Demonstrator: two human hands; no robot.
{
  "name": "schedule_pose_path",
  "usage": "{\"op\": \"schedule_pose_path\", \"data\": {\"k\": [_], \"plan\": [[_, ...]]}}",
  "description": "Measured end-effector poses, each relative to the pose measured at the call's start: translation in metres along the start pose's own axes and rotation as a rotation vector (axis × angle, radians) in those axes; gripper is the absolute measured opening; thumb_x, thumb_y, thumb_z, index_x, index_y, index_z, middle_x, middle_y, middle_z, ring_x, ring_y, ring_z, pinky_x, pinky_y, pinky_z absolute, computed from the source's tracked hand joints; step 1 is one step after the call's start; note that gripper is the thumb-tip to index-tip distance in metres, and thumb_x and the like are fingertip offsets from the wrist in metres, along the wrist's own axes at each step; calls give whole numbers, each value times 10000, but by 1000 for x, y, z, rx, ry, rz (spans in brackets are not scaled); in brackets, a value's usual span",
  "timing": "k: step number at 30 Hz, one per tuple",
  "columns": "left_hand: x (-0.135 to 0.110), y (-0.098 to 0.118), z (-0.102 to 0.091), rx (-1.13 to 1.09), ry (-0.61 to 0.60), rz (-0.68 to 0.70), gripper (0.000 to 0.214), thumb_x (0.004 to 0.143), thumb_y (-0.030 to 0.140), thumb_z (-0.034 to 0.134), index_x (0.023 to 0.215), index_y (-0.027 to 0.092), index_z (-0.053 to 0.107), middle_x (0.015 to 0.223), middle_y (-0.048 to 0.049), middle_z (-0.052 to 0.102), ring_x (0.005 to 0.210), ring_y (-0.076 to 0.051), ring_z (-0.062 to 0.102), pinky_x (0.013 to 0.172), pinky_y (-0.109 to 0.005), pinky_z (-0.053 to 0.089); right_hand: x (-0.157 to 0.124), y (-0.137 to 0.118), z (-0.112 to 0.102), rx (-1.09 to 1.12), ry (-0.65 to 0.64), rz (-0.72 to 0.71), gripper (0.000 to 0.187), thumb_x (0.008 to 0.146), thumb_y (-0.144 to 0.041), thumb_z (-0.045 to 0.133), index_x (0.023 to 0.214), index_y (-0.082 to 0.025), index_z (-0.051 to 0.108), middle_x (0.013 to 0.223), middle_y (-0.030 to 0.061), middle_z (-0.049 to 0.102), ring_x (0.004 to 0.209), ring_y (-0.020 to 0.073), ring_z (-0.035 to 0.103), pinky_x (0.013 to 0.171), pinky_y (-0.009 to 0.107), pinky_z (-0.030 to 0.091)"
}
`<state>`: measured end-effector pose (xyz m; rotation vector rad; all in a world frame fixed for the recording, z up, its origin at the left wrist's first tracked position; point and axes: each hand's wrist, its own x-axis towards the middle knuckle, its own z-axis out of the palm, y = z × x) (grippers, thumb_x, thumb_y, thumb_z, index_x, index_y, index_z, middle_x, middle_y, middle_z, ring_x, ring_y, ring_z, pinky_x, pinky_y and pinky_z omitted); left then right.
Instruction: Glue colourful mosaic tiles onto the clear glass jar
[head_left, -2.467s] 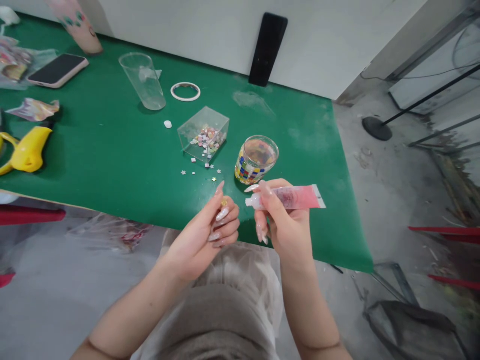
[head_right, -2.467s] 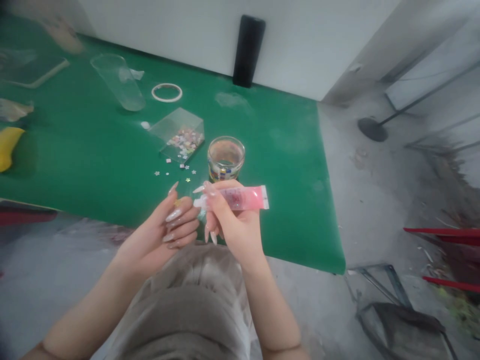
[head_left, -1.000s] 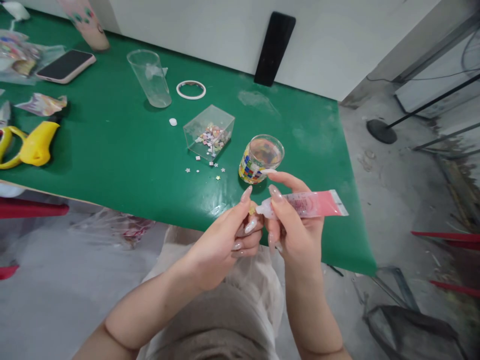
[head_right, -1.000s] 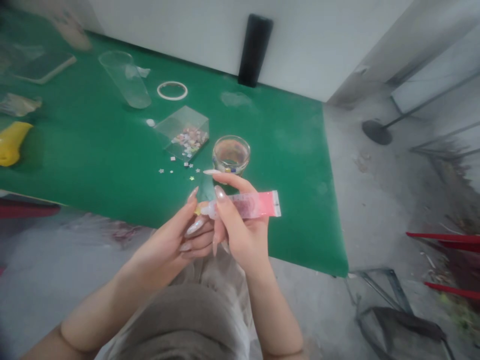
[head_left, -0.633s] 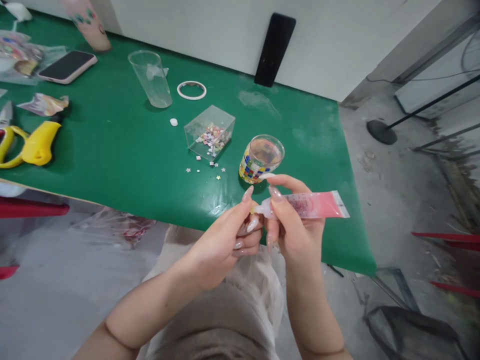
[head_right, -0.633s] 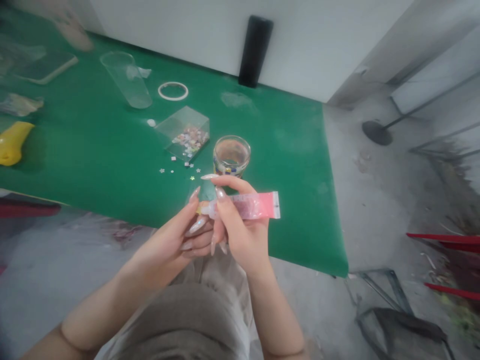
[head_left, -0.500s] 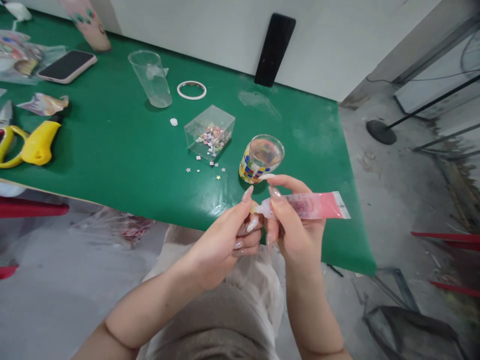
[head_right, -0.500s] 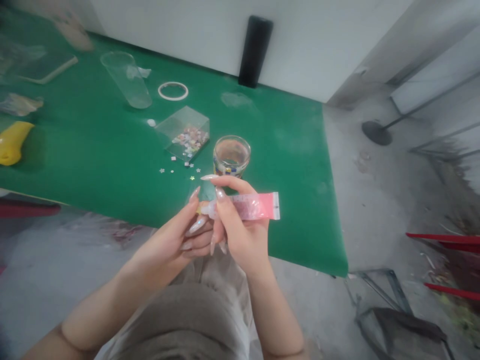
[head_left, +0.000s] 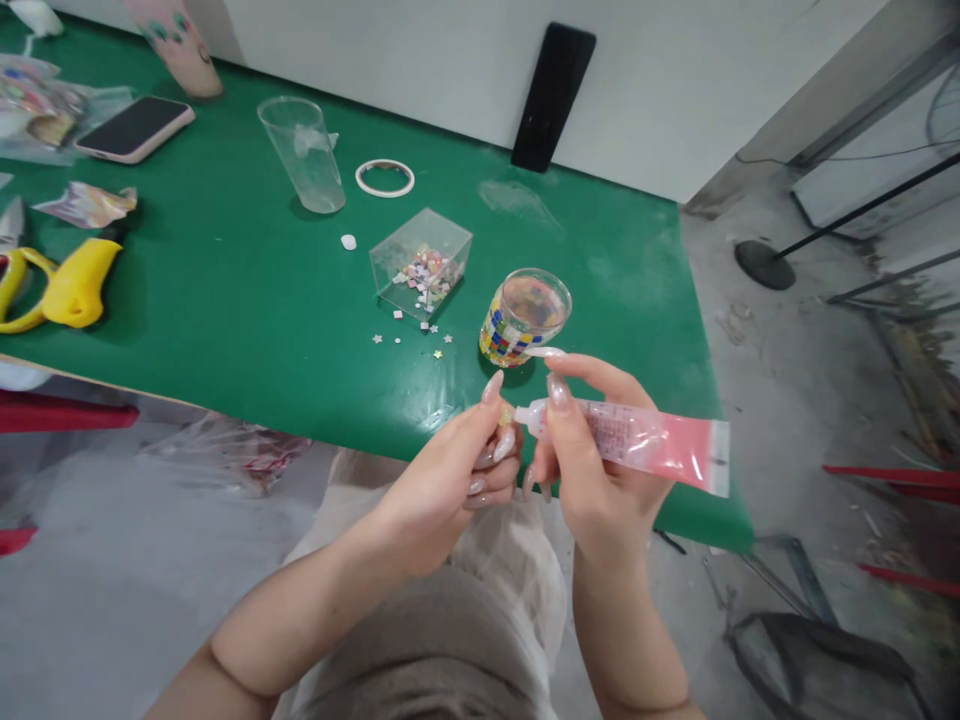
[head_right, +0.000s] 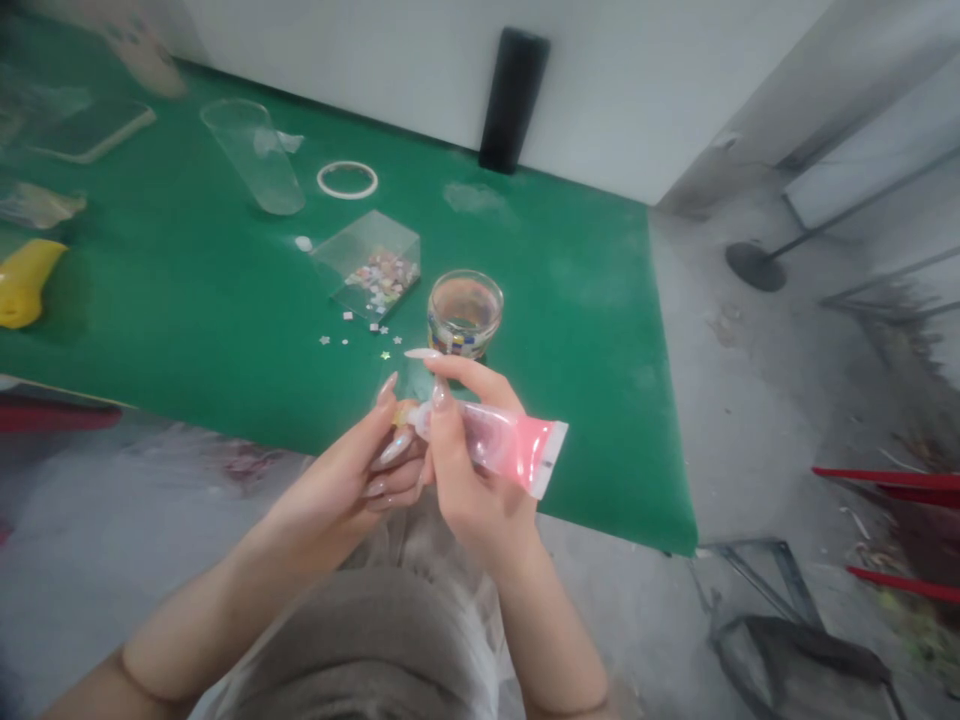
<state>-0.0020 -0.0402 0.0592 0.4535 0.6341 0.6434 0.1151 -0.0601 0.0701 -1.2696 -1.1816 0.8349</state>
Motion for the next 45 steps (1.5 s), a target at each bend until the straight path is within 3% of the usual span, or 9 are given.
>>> {"op": "schedule_pose_path", "data": {"k": [8,13,17,24,31,35,38,41,45], "plan": [[0,-1,-3,-96,-69,-32,442,905,507,420,629,163,395,518,89,221,409,-28,116,392,-157,155,-1,-10,-1,72,59,70,132,894,-256,544,1006,-312,584,421,-85,498,327,102,463,326,238,360],[-1,1,-5,-276,-218,-132,445,923,489,392,629,155,382,549,85,232,403,-25,105,388,-161,140,0,-9,-4,152,153,107,130,878,-312,570,1004,-286,587,375,-105,441,278,76,376,279,198,292],[-5,5,-4,-349,-299,-171,471,911,518,390,614,153,364,561,81,215,409,-33,96,405,-176,146,6,10,-22,126,134,242,345,819,-361,646,1132,-257,546,365,-111,442,286,69,356,278,166,279],[-9,7,-5,-297,-371,-143,475,895,533,417,618,157,329,581,77,217,408,-30,108,409,-181,134,24,60,-53,-63,-125,514,764,734,-409,704,1360,-166,341,369,-95,517,263,77,390,279,149,297],[-5,6,-12,-32,-189,22,480,927,504,375,601,153,338,561,76,207,428,-33,118,430,-200,127,37,81,-56,-295,-120,577,1061,711,-444,688,1480,-99,42,353,-107,501,259,108,396,287,185,311],[-2,7,-18,111,-44,140,468,915,493,417,593,158,361,556,73,230,439,-41,146,438,-224,135,35,69,-66,-577,-79,506,1008,696,-517,682,1477,-139,168,397,-80,529,331,145,479,375,258,417],[2,8,-22,233,69,250,473,891,522,446,589,166,377,541,73,230,453,-52,163,444,-235,146,41,60,-60,-625,24,256,975,611,-541,744,1426,-206,326,734,40,689,687,235,659,638,382,539],[5,7,-25,334,147,350,480,875,558,445,593,178,368,533,72,237,464,-64,169,445,-241,158,58,64,-38,-476,-20,43,1187,473,-534,819,1454,-270,204,1345,144,498,1229,335,486,898,493,489],[6,6,-31,440,213,449,468,882,554,431,600,186,371,536,66,251,469,-72,193,438,-247,167,77,82,-8,-228,-67,24,1087,520,-493,812,1389,-252,204,1349,130,475,1261,280,471,1056,494,372]]}}
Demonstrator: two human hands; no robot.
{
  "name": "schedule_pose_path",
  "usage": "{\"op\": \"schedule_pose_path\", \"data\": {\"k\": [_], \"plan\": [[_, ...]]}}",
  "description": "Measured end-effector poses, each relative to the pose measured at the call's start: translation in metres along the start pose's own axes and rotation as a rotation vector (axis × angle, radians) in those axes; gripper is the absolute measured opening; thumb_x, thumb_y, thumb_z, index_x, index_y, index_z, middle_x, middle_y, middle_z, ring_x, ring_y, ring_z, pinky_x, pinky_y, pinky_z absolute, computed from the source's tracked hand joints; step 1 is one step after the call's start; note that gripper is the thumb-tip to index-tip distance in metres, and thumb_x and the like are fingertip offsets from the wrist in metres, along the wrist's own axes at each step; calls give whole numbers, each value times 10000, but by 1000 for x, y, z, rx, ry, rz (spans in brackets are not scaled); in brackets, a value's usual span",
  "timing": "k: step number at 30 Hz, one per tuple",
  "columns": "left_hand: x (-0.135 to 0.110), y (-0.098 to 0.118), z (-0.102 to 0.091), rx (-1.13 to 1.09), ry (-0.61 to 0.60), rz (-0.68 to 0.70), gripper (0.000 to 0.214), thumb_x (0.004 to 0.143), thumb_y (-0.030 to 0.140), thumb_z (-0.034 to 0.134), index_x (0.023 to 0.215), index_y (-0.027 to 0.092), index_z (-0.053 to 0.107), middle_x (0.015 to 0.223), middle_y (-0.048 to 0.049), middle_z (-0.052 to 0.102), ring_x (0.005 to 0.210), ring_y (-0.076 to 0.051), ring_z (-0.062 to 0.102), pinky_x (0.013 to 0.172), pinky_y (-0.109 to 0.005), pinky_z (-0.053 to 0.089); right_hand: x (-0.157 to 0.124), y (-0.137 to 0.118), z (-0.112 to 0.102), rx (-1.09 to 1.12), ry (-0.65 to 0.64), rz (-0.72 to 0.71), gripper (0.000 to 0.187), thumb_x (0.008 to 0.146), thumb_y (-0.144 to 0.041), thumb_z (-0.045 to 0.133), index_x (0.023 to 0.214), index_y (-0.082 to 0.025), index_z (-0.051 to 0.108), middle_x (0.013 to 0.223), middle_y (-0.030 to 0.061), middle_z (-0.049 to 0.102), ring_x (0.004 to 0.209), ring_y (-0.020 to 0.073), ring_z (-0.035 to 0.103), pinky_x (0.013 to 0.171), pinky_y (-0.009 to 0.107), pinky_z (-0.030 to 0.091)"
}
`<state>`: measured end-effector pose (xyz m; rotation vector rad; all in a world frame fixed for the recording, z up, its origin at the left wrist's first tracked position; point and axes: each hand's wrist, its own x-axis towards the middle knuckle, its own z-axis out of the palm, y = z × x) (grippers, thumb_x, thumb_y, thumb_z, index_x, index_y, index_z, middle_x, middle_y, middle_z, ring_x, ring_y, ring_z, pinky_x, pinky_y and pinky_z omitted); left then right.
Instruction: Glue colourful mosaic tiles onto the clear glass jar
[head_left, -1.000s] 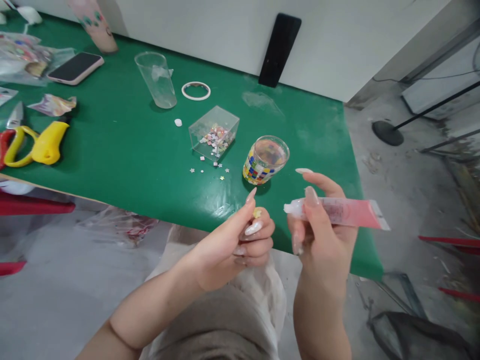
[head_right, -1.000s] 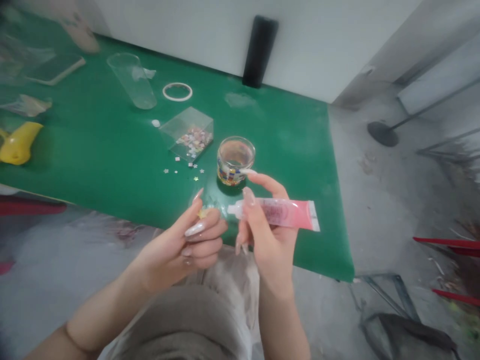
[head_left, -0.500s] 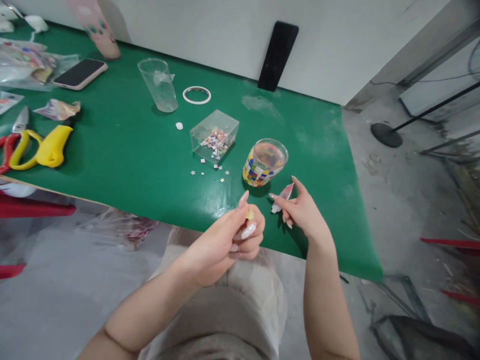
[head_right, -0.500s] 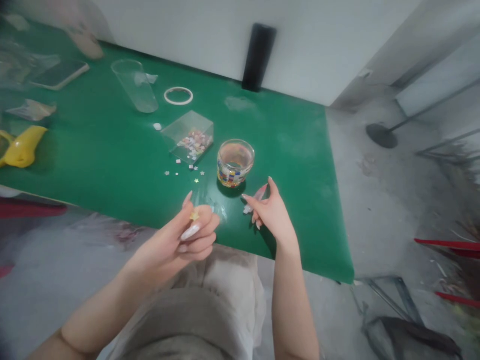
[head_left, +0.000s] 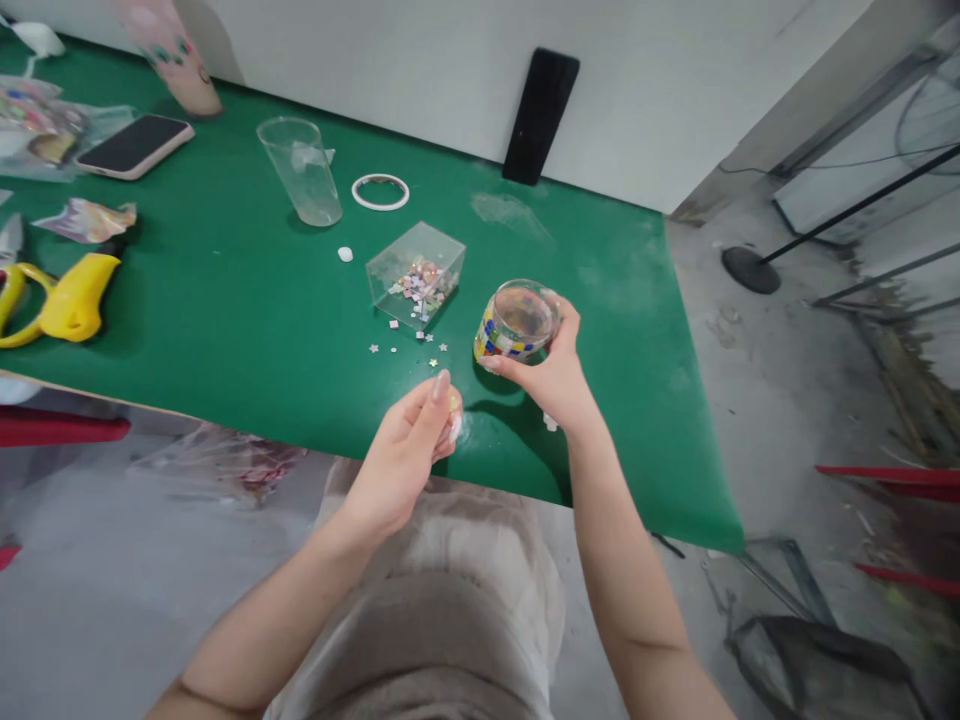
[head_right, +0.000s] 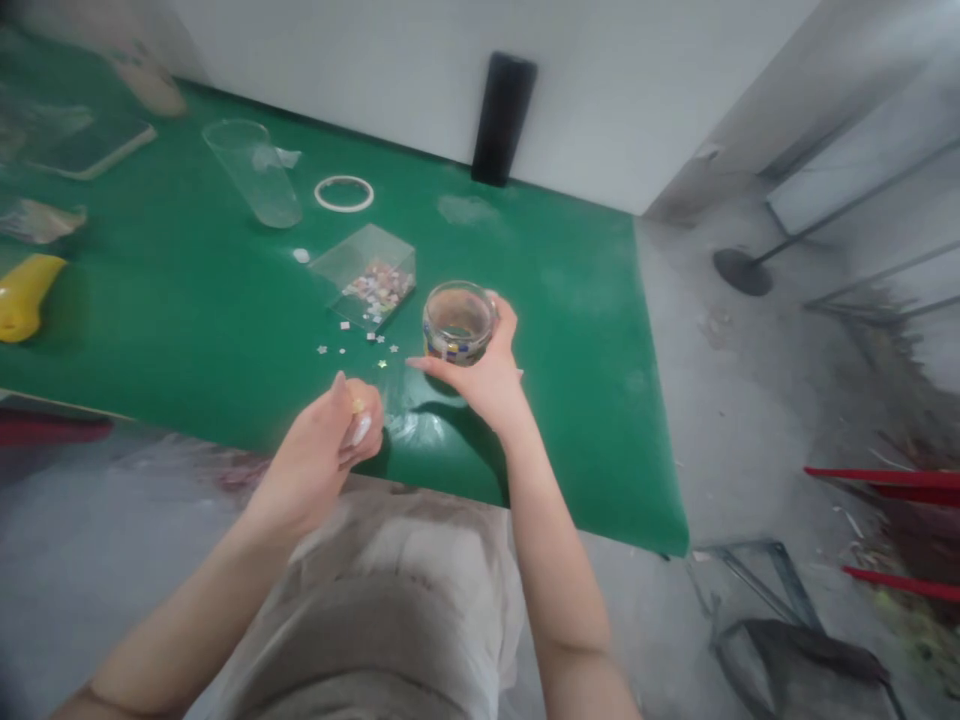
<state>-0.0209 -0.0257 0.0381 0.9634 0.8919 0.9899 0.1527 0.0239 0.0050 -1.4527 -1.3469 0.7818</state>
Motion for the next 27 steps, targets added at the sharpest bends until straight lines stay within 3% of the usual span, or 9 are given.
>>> {"op": "schedule_pose_path", "data": {"k": [6,10,14,20,23,27], "plan": [[5,0,-10,282,142,232,435,898,515,430,612,188,420,543,51,322,473,-76,267,439,-250,222,1,6,7,225,130,93,775,534,-476,800,1153,-234,400,1164,87,606,1122,260,586,1007,462,440],[10,12,-10,524,207,434,425,894,516,430,619,193,435,534,43,403,470,-76,348,439,-235,275,-9,-8,1,524,55,241,542,736,-647,539,1087,-235,505,1142,92,634,1065,283,631,928,499,501],[9,21,-4,757,192,615,360,899,411,489,618,191,438,556,40,450,493,-77,398,466,-221,319,-22,-30,2,653,-74,225,575,841,-668,223,1157,-303,535,1201,45,636,1119,270,611,910,512,517],[-3,18,5,945,73,794,258,862,279,583,660,186,452,613,50,454,508,-63,385,473,-193,323,-33,-54,4,568,9,226,696,795,-685,136,1188,-304,565,1167,49,662,1169,306,572,931,556,474],[-7,19,8,971,66,835,232,855,271,593,683,186,463,629,51,443,507,-58,384,468,-182,326,-35,-54,2,547,13,245,759,762,-703,103,1189,-291,575,1194,70,645,1161,337,570,919,590,455],[-9,23,11,1030,37,891,245,882,317,546,692,187,464,618,47,436,509,-64,382,461,-185,327,-38,-50,0,387,-2,236,903,739,-700,-73,1293,-265,491,1229,84,621,1130,325,592,903,558,471]]}}
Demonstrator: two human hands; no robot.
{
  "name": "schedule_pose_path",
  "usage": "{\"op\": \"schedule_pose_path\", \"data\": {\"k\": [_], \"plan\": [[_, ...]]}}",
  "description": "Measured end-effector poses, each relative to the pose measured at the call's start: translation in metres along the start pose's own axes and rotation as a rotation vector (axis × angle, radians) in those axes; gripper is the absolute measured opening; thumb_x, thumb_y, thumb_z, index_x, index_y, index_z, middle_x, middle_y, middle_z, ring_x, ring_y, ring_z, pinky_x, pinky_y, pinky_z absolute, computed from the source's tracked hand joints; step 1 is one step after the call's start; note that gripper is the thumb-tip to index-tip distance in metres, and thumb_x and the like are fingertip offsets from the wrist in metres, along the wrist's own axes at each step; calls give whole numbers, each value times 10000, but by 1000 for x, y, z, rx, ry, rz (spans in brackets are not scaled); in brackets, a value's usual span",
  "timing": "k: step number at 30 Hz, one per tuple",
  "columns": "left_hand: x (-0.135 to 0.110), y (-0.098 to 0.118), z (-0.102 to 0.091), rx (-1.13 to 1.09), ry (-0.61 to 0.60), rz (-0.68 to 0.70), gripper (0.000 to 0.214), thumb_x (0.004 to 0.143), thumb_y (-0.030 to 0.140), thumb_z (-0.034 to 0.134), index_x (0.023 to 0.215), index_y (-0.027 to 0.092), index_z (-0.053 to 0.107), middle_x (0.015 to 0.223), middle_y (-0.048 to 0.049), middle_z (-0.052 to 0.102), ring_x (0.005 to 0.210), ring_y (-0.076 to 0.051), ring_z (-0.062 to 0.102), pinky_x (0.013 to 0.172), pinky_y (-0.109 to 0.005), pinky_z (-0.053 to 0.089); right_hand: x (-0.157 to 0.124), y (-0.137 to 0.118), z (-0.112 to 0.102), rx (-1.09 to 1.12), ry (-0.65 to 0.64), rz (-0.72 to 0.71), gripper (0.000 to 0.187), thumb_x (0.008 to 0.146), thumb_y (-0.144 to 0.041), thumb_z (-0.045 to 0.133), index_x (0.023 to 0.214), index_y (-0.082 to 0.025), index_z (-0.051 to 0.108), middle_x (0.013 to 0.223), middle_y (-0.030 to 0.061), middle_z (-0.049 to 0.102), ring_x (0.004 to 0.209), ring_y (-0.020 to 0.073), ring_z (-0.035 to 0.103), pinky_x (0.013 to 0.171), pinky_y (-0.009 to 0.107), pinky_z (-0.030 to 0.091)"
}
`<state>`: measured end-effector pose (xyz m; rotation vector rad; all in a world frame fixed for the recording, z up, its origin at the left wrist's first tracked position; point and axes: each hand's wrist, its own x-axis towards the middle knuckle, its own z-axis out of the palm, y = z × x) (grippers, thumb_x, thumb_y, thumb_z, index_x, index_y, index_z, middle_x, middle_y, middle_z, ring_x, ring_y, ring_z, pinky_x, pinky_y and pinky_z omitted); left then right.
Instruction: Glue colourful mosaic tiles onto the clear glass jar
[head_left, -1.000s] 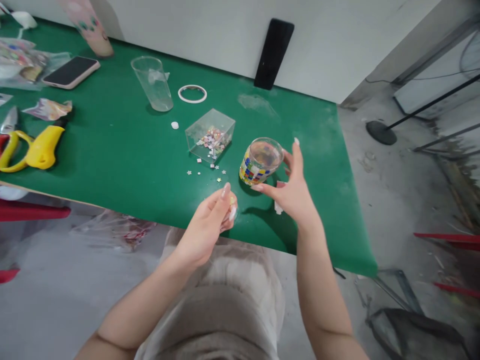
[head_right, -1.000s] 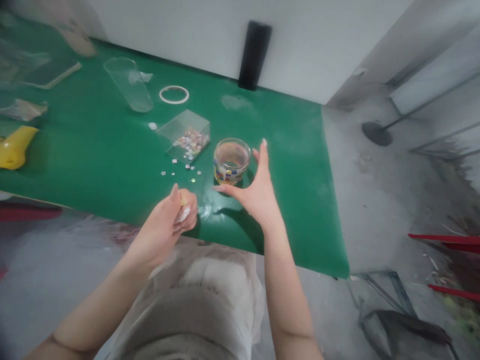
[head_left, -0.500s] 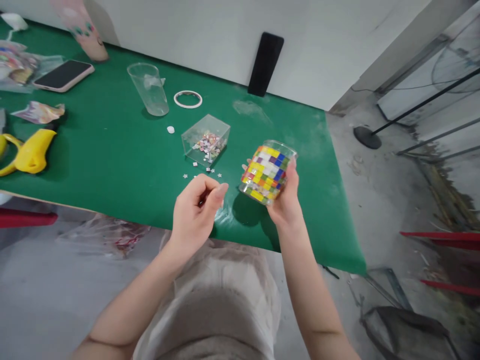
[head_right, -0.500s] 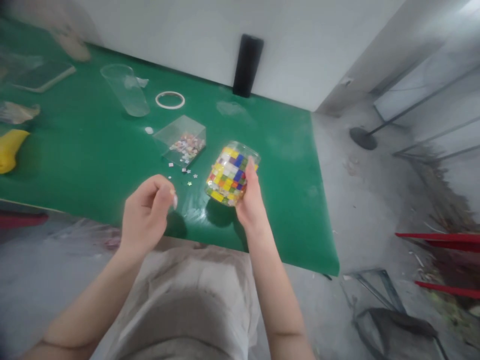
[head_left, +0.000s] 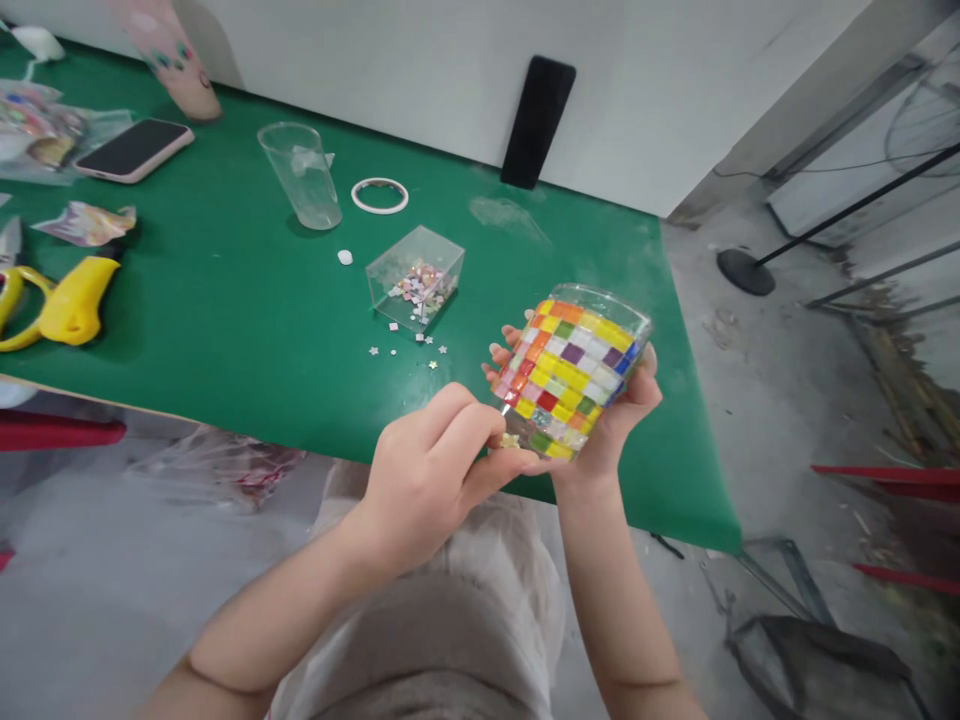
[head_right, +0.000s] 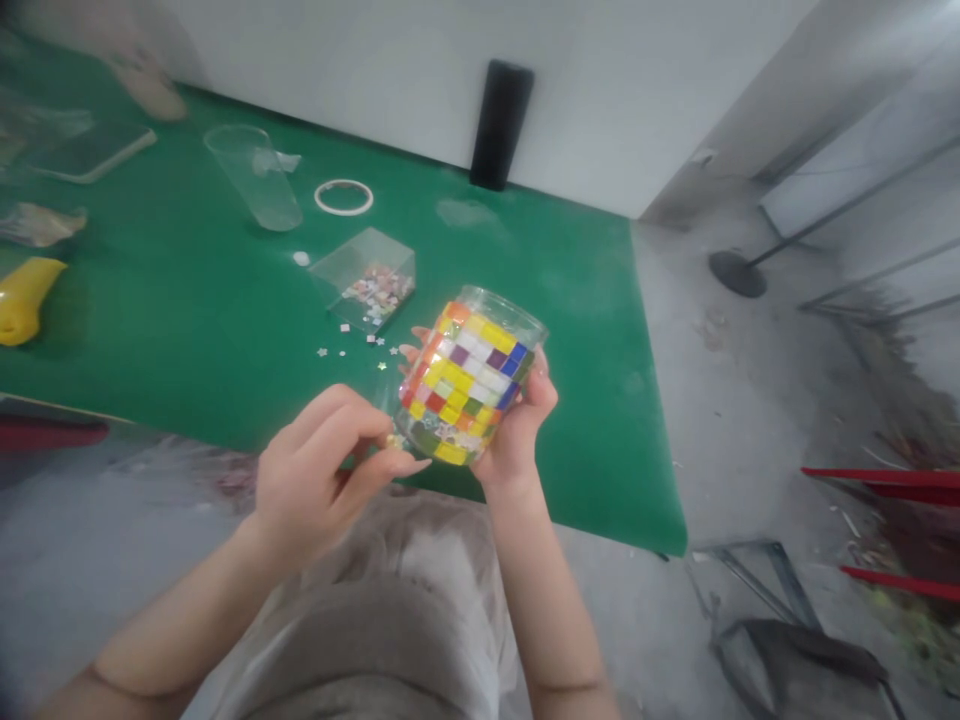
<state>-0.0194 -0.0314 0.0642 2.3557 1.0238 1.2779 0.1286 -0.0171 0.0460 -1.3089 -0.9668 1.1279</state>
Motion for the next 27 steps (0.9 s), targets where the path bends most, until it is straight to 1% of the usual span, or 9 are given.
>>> {"op": "schedule_pose_path", "data": {"k": [2,6,10,13,15,19,24,27], "plan": [[1,1,0,20,-14,11,251,881,323,545,688,185,465,609,47,432,507,-67,378,458,-189,326,-1,1,0,-47,-8,-16,930,734,-709,-87,1338,-244,445,1212,101,626,1113,328,600,899,554,471],[3,2,-2,40,-41,22,254,879,318,547,680,178,472,604,46,429,499,-66,372,450,-193,319,-3,2,2,-27,1,-37,953,726,-741,-39,1348,-210,450,1147,121,655,1076,349,614,897,575,461],[2,2,-6,58,-111,31,274,890,331,527,671,176,472,610,44,433,491,-65,367,443,-195,313,-3,2,1,60,-22,-35,946,720,-727,-27,1349,-197,441,1205,134,624,1091,354,611,895,582,470],[1,1,-7,78,-156,59,278,874,361,551,683,174,476,628,43,436,497,-65,373,442,-200,311,-4,4,-2,114,-29,-24,916,721,-722,8,1338,-217,458,1225,128,616,1099,370,606,876,601,474],[0,0,-7,100,-172,75,270,872,360,553,690,176,477,630,46,427,498,-67,364,440,-201,306,-4,6,-4,116,-69,-32,917,713,-733,31,1353,-225,447,1231,120,615,1121,372,593,876,593,478],[1,1,-8,132,-199,87,270,884,365,532,696,180,473,623,48,413,492,-71,365,432,-204,301,-6,5,-5,53,-154,-89,970,676,-786,98,1416,-216,358,1225,119,622,1140,376,580,882,581,478],[3,1,-10,146,-202,90,283,887,372,523,684,182,471,619,46,413,493,-72,376,435,-207,303,-7,1,-4,47,-111,-90,977,679,-765,74,1443,-201,301,1244,126,610,1139,387,575,893,597,455],[4,1,-10,150,-202,80,312,897,395,497,670,181,475,616,43,421,491,-72,380,430,-207,301,-7,0,-4,-29,-84,-79,1005,660,-779,47,1440,-200,305,1268,126,591,1154,392,562,883,592,456]]}}
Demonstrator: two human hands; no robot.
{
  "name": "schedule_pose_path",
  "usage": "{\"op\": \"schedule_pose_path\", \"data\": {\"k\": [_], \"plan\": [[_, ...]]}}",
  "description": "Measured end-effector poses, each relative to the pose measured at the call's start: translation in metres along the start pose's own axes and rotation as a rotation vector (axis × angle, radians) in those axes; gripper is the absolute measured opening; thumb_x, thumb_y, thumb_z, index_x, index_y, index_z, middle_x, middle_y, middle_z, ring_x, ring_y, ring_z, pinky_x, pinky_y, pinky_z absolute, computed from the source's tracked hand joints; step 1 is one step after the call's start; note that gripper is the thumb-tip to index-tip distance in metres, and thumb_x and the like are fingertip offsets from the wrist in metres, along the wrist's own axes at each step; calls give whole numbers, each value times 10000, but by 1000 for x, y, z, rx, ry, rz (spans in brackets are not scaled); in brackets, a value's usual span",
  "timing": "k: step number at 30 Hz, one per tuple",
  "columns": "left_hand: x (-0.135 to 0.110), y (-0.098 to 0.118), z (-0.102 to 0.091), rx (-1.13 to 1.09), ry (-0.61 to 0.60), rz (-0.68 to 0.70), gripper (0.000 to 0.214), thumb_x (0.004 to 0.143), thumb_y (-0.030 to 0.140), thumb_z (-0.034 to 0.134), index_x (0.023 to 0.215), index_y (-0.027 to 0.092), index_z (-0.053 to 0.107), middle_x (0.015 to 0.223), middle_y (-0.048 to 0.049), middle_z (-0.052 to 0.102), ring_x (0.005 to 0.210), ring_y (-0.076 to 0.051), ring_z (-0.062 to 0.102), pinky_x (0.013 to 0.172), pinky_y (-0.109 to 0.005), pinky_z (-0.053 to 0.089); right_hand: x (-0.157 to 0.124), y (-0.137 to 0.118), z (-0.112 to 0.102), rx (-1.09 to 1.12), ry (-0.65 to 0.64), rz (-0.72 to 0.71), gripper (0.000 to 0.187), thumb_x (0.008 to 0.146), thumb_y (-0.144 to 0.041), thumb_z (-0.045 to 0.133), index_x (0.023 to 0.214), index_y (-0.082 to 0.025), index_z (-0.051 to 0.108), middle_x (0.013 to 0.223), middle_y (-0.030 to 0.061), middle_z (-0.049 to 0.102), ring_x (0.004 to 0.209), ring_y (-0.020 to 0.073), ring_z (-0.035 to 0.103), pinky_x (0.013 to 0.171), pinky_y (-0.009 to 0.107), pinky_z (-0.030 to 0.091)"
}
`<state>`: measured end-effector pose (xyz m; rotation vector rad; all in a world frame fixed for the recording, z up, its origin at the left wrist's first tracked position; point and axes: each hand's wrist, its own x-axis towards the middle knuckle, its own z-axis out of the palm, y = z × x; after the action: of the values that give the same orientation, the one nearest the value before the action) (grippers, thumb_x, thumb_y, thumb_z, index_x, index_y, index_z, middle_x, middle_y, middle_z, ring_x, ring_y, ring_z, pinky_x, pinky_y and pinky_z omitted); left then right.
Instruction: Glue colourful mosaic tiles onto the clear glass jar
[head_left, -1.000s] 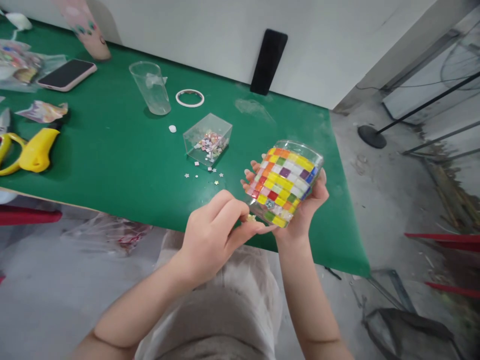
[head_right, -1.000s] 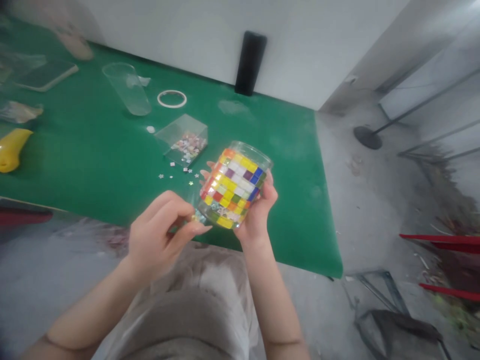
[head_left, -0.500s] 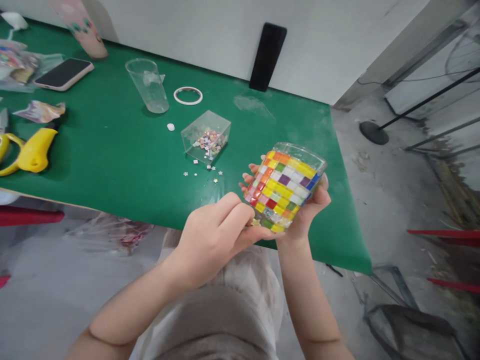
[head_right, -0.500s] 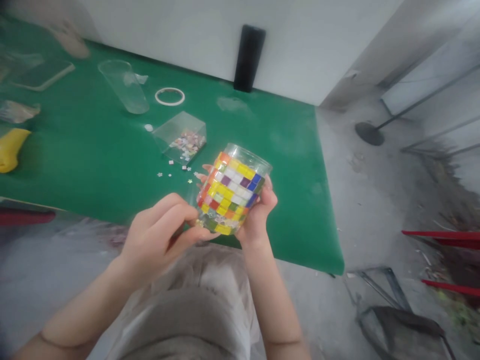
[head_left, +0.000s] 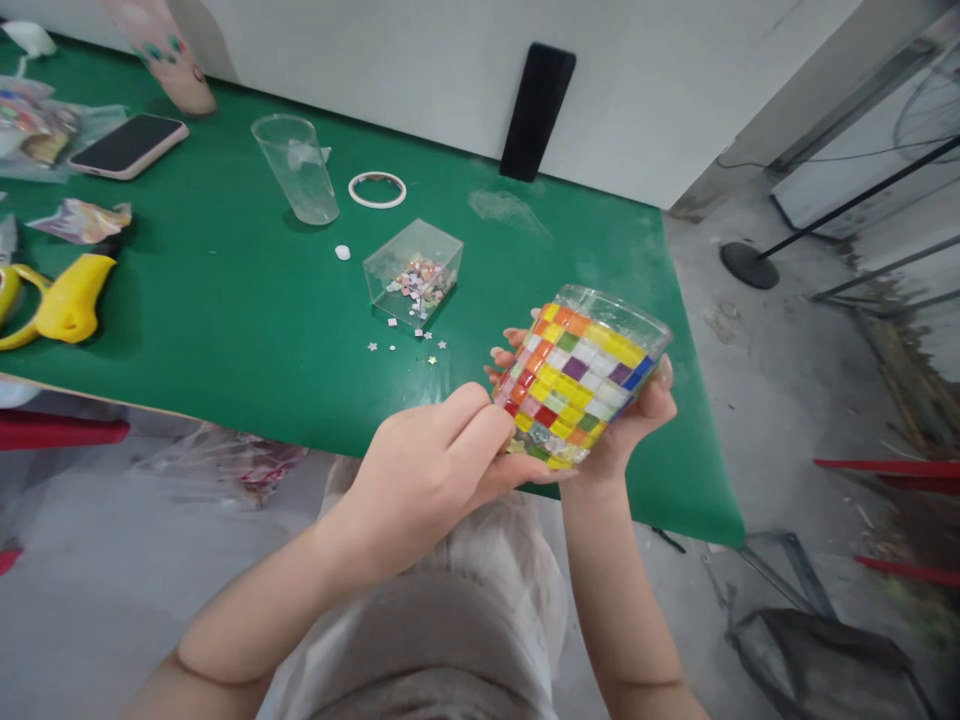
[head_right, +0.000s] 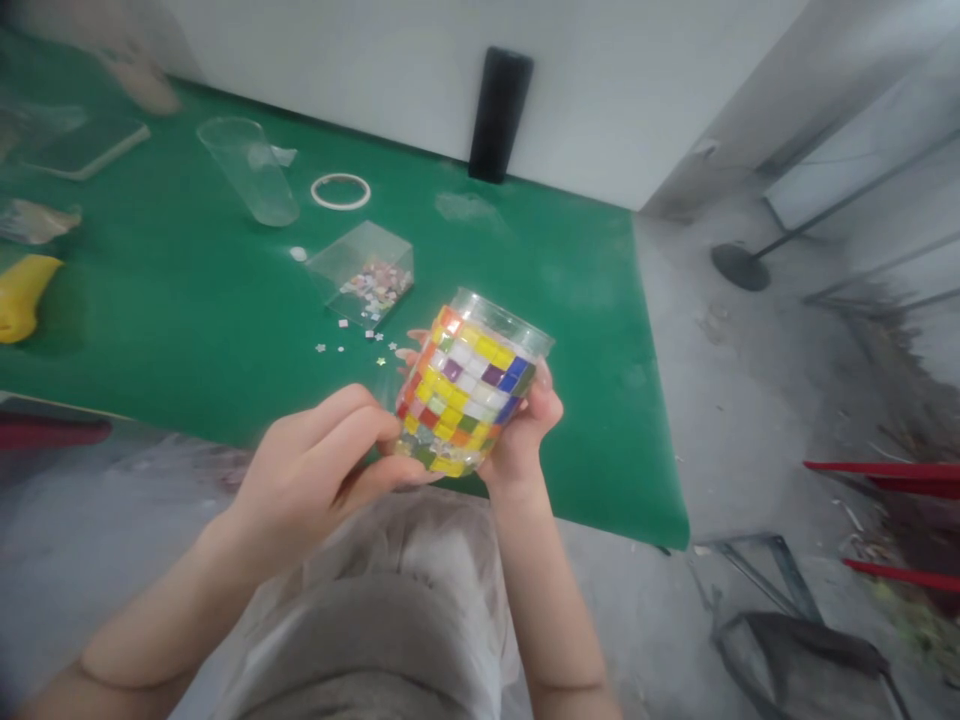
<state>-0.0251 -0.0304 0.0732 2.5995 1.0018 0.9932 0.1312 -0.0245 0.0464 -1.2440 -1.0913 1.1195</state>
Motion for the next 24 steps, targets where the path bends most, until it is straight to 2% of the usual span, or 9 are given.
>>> {"op": "schedule_pose_path", "data": {"k": [2,6,11,16,21,24], "plan": [[2,0,0,2,-1,2,334,908,409,466,668,177,481,615,38,430,487,-72,387,425,-208,302,0,-2,0,0,8,13,1010,650,-780,43,1432,-200,315,1266,131,588,1149,388,566,882,588,456],[3,-2,-2,-8,-3,-4,345,921,412,434,679,172,486,620,31,453,493,-74,411,430,-208,314,0,-6,2,149,43,67,914,694,-702,91,1400,-186,358,1245,144,596,1113,381,588,896,597,441],[-1,-5,-7,-70,15,-62,303,903,382,490,677,183,463,626,48,443,480,-56,361,444,-188,315,1,-7,2,88,80,83,926,654,-755,129,1349,-230,442,1161,120,646,1107,394,576,852,593,444],[-2,-3,-5,-65,-7,-22,318,884,400,519,659,183,460,608,51,417,486,-64,367,431,-202,299,0,-1,0,280,48,67,775,681,-692,207,1244,-263,523,1223,101,614,1099,386,583,892,596,427],[0,0,-1,-13,-11,10,315,897,394,499,672,173,489,609,37,447,495,-75,410,433,-213,315,-1,-1,0,105,-2,6,886,638,-793,180,1299,-278,471,1227,108,604,1160,402,539,902,615,411],[1,0,-1,25,-12,24,316,900,388,493,672,169,501,608,27,468,499,-82,429,432,-216,317,-1,-2,0,136,9,1,889,634,-801,213,1286,-266,494,1203,121,617,1150,414,544,905,631,407]]}}
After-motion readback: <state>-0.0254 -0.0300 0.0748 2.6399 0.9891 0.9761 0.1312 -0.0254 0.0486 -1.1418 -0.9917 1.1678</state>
